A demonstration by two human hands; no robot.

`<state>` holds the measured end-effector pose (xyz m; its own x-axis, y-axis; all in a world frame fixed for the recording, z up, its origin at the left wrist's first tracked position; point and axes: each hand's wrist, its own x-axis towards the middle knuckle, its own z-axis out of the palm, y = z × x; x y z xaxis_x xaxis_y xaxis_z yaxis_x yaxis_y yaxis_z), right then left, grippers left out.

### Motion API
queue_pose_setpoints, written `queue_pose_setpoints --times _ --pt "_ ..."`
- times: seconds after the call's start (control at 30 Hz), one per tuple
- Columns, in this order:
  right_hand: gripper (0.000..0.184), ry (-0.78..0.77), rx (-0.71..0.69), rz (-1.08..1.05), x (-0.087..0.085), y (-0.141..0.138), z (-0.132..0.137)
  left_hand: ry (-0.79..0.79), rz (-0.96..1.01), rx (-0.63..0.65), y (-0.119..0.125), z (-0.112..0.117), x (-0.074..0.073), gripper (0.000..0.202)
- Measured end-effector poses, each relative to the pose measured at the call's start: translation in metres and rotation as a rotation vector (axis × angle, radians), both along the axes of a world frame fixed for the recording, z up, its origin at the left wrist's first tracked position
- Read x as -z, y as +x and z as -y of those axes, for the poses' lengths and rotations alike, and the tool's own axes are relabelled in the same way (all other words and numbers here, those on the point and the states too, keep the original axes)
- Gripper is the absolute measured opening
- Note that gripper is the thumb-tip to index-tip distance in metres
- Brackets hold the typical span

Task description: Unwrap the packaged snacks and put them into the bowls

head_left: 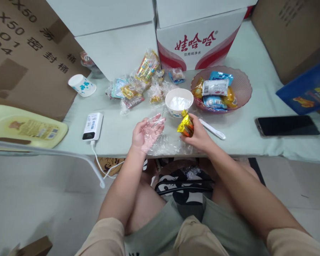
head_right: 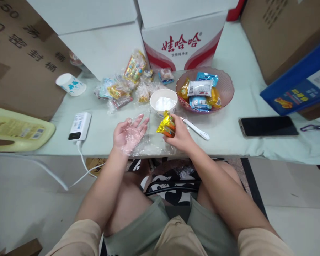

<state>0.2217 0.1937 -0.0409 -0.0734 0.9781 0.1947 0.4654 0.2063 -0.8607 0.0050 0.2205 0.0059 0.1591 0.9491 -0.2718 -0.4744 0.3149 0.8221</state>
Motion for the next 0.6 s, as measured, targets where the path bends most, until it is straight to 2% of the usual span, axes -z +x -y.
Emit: queue_pose_setpoints --times 0.1,0.17,0.3,0.47,0.6 --pt "0.078 -0.065 0.099 -0.277 0.001 0.004 0.0 -0.045 -0.062 -0.063 -0.001 -0.007 0.005 0.02" --pt "0.073 -0.097 0.167 -0.489 -0.004 0.008 0.002 -0.08 -0.033 -0.083 0.0 -0.011 0.008 0.019" --pt "0.052 -0.088 0.232 -0.792 -0.029 0.023 0.01 -0.135 0.094 -0.087 0.001 -0.015 0.011 0.016" --pt "0.034 -0.032 0.254 -0.848 -0.064 0.047 0.016 -0.127 0.076 -0.069 0.0 -0.015 0.009 0.016" --pt "0.016 -0.038 0.453 -0.689 -0.079 0.086 -0.011 -0.123 0.076 -0.069 -0.002 -0.014 0.007 0.018"
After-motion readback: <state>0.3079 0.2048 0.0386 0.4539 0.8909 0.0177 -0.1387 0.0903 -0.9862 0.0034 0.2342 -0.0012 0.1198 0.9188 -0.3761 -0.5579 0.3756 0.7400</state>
